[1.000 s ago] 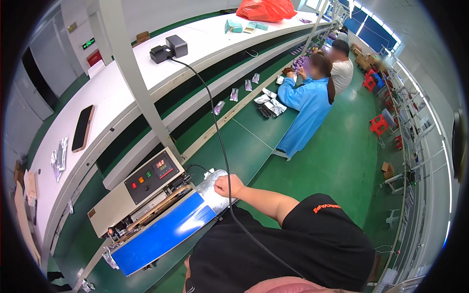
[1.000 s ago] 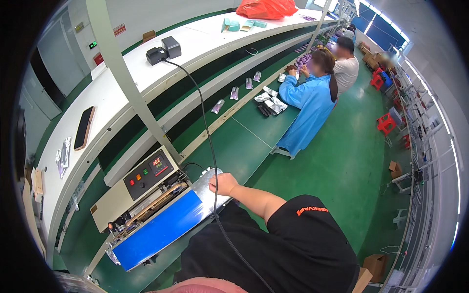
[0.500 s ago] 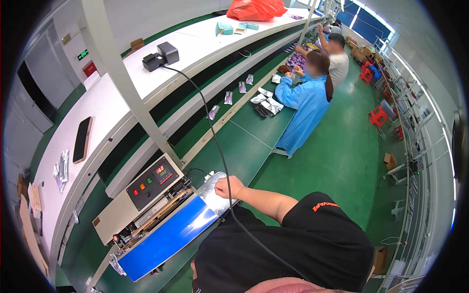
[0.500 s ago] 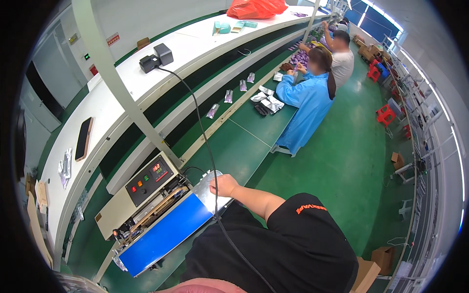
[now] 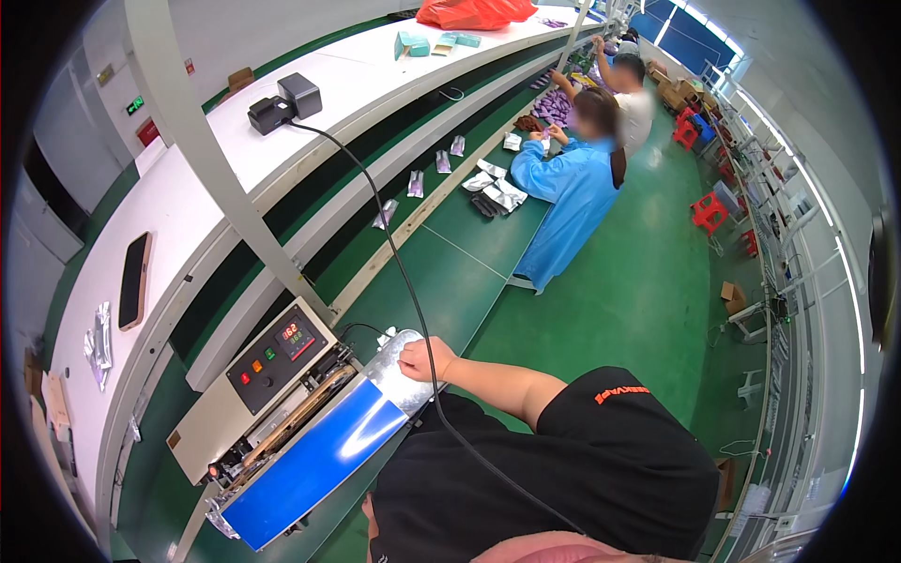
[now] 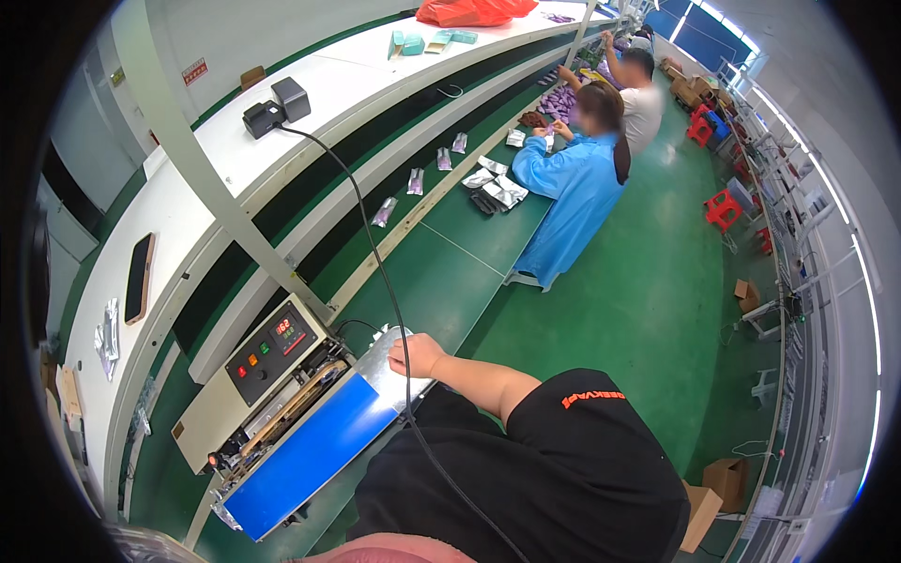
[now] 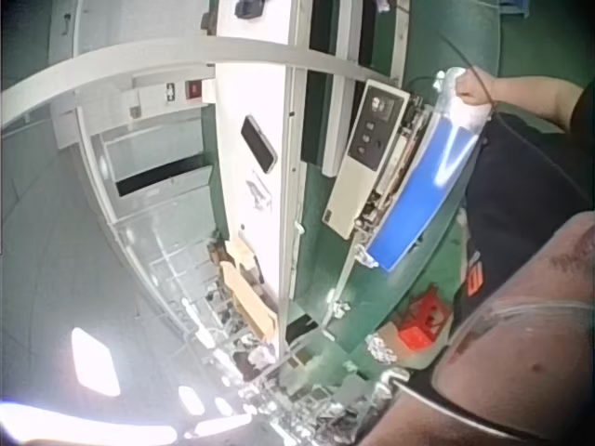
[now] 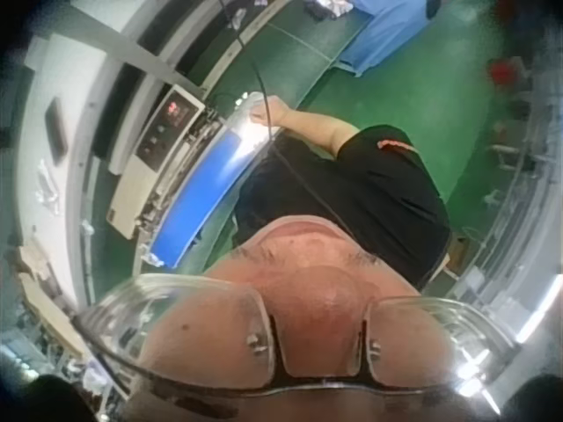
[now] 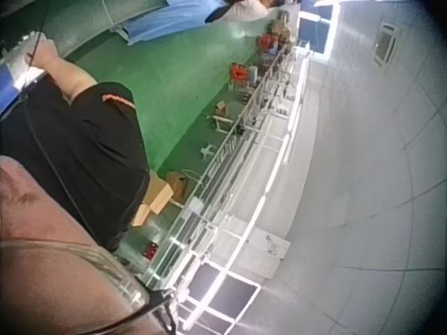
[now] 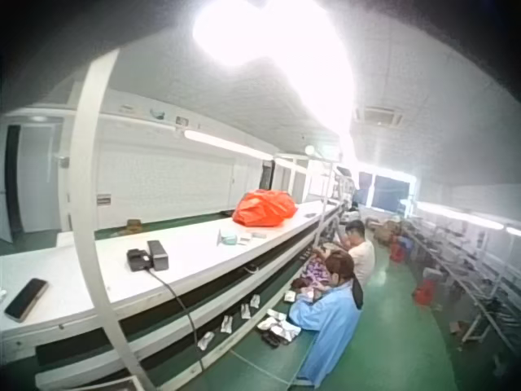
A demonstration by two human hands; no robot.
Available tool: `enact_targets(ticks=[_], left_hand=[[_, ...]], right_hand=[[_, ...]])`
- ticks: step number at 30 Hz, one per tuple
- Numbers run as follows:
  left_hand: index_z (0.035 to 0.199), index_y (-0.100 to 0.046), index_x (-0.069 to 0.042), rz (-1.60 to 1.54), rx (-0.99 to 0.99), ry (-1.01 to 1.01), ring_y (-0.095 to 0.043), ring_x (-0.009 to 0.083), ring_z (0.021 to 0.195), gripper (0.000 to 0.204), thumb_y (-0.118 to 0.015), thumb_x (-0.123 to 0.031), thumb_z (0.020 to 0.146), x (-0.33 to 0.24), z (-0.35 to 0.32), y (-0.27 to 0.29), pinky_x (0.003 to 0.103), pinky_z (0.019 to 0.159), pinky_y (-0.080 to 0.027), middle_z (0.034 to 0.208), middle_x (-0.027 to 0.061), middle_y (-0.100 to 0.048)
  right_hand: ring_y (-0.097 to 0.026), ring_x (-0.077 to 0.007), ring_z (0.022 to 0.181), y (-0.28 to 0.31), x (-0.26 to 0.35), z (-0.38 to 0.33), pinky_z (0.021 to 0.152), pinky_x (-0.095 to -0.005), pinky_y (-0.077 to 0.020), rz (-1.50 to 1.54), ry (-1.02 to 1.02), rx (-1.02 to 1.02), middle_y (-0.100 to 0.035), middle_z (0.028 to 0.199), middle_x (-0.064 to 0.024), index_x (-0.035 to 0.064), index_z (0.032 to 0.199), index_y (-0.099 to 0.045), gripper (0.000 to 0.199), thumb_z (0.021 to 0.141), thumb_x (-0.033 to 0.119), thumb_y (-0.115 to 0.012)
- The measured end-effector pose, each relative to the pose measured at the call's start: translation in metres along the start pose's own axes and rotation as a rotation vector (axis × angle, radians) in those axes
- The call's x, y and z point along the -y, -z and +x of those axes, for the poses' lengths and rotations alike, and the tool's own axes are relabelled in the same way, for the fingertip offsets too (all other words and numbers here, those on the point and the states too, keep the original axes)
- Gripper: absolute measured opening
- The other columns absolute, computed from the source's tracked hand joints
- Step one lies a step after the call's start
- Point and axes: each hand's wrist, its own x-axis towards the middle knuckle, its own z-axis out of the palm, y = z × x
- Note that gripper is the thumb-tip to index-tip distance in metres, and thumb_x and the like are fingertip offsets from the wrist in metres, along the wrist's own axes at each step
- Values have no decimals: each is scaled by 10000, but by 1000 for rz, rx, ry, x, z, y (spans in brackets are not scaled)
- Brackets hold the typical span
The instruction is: Manually placing small foil packets into a heat sealer and placing the sealed packets onto a conveyor belt.
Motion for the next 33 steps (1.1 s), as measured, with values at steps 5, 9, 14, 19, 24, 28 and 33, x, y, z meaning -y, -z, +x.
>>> enact_targets(ticks=[5, 9, 14, 19, 24, 28, 33], left_hand=[[974, -691, 3, -38, -7, 40, -673, 226, 852, 353, -637, -324, 854, 4, 8, -7, 383, 771, -509, 911, 152, -703], [994, -690, 4, -83, -11, 78, -677, 229, 867, 364, -635, -329, 855, 5, 9, -14, 384, 782, -510, 930, 157, -706], [1010, -690, 3, -133, -15, 103, -680, 230, 876, 373, -632, -334, 859, -1, 4, -30, 384, 790, -511, 944, 160, -709], [1015, -688, 1, -197, -23, 97, -678, 227, 872, 375, -627, -337, 865, -16, -12, -52, 380, 791, -512, 942, 158, -707], [1020, -686, -1, -292, -100, 119, -677, 224, 868, 376, -622, -340, 872, -29, -60, -79, 376, 791, -514, 940, 156, -706], [1024, -684, -3, -344, -143, 159, -675, 221, 864, 377, -618, -343, 877, -60, -106, -110, 373, 792, -515, 938, 155, -705], [1029, -682, -5, -373, -193, 186, -674, 218, 860, 378, -613, -346, 883, -90, -171, -139, 369, 792, -516, 937, 153, -704]], right_hand=[[-597, -249, 564, -3, -1, 1, 517, -365, -502, -11, -15, 28, -555, 618, -41, 100, 630, -552, 193, 778, 200, -625], [-609, -256, 574, -5, -3, 1, 501, -390, -506, -21, -21, 79, -573, 649, -41, 114, 669, -571, 185, 805, 231, -616], [-593, -249, 554, -2, -4, 3, 523, -373, -504, 46, -88, 159, -549, 606, -49, 104, 623, -549, 178, 765, 183, -621], [-607, -279, 552, 7, -25, 18, 496, -401, -492, 176, -38, 332, -600, 612, -75, 107, 603, -608, 210, 760, 244, -634], [-619, -326, 598, -14, -128, 70, 542, -417, -490, 381, -576, -56, -620, 639, -148, 59, 627, -622, 196, 739, 211, -673], [-578, -443, 994, -96, -264, 160, 846, -489, -477, 277, -667, -8, -605, 1114, -222, 87, 1313, -467, 543, 831, 299, -601], [-615, -432, 992, -205, -378, 226, 851, -532, -494, -231, -662, 495, -614, 1137, -245, 92, 1309, -464, 547, 910, 465, -444]])
